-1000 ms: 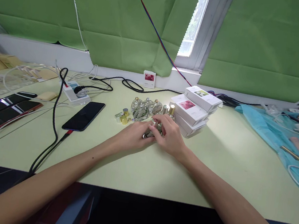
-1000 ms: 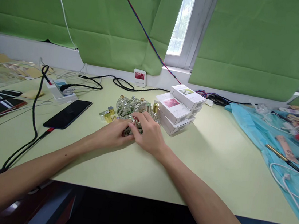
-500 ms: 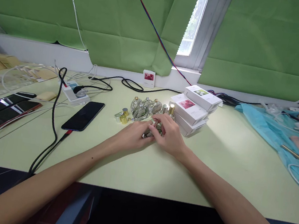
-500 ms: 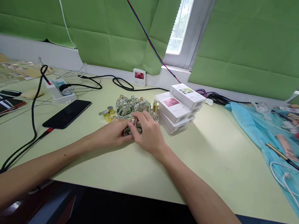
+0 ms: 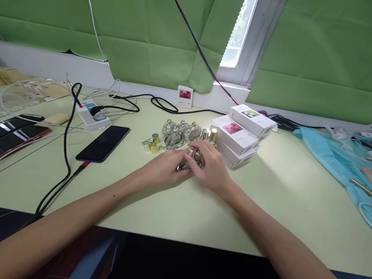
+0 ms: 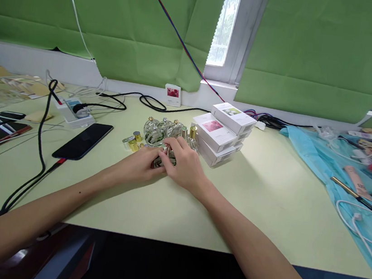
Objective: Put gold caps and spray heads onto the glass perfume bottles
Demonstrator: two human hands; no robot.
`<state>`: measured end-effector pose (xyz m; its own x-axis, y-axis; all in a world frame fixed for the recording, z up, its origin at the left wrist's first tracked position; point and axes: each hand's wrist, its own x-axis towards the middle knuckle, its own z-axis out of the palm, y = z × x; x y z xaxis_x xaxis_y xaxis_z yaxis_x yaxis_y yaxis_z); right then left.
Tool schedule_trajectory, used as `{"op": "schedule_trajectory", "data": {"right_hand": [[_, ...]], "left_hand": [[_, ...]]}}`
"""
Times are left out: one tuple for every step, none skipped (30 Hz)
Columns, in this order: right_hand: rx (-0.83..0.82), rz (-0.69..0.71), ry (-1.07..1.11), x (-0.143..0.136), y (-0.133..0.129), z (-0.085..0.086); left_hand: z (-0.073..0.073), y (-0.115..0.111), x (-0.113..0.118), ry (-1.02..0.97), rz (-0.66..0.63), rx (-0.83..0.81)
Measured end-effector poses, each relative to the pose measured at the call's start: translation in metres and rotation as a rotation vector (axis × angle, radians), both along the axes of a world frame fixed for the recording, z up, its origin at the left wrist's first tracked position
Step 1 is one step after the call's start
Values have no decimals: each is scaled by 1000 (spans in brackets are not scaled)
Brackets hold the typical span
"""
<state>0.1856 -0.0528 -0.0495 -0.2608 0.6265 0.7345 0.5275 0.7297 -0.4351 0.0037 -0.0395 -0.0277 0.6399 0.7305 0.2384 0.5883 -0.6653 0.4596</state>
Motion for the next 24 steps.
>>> {"op": "schedule_trajectory", "data": {"right_hand": [[2,1,2,0,0,0],[3,2,3,0,0,0],[3,2,4,0,0,0],[2,2,4,0,0,0],[1,1,4,0,0,0],[1,0,3,0,0,0],[2,0,3,0,0,0],[3,0,2,0,0,0],[4,1,1,0,1,0],[5,2,0,0,1,0],[5,2,-2,0,1,-1],[3,1,-4,0,1,-1],[1,1,-5,0,1,-1],[1,1,-4,0,1,-1],[2,2,-2,0,1,-1],[4,3,0,0,1,-1],[5,3,0,0,1,-1],[5,3,-2,0,1,-1],[4,0,-5,0,1,-1],[3,-3,-8,0,1,-1],[0,-5,-11,0,1,-1],[-1,-7,-13,0,1,-1],[-3,-7,-14,0,0,-1],[-5,-7,-15,0,0,-1]], "left_hand": [[0,0,0,3,0,2],[0,0,0,5,0,3],[0,0,0,7,-1,5],[0,0,0,9,-1,7],[0,0,0,11,0,8],[0,0,-1,13,1,9],[0,0,-1,16,2,9],[0,0,-1,17,2,9],[-1,0,-1,17,3,9],[-1,0,-1,16,3,10],[-1,1,-1,14,2,11],[-1,1,-1,12,1,11],[-1,1,-1,11,1,9],[-1,1,-1,11,0,7],[-1,1,-1,10,-2,5],[-1,1,-1,8,-3,5],[-1,1,-1,6,-2,5],[-1,1,-1,2,1,5],[-1,1,0,0,4,3],[-1,0,0,-2,7,0],[-1,0,0,-3,10,-2],[0,0,0,-3,10,-3],[0,0,0,-2,8,-4],[0,0,0,0,7,-4]]}}
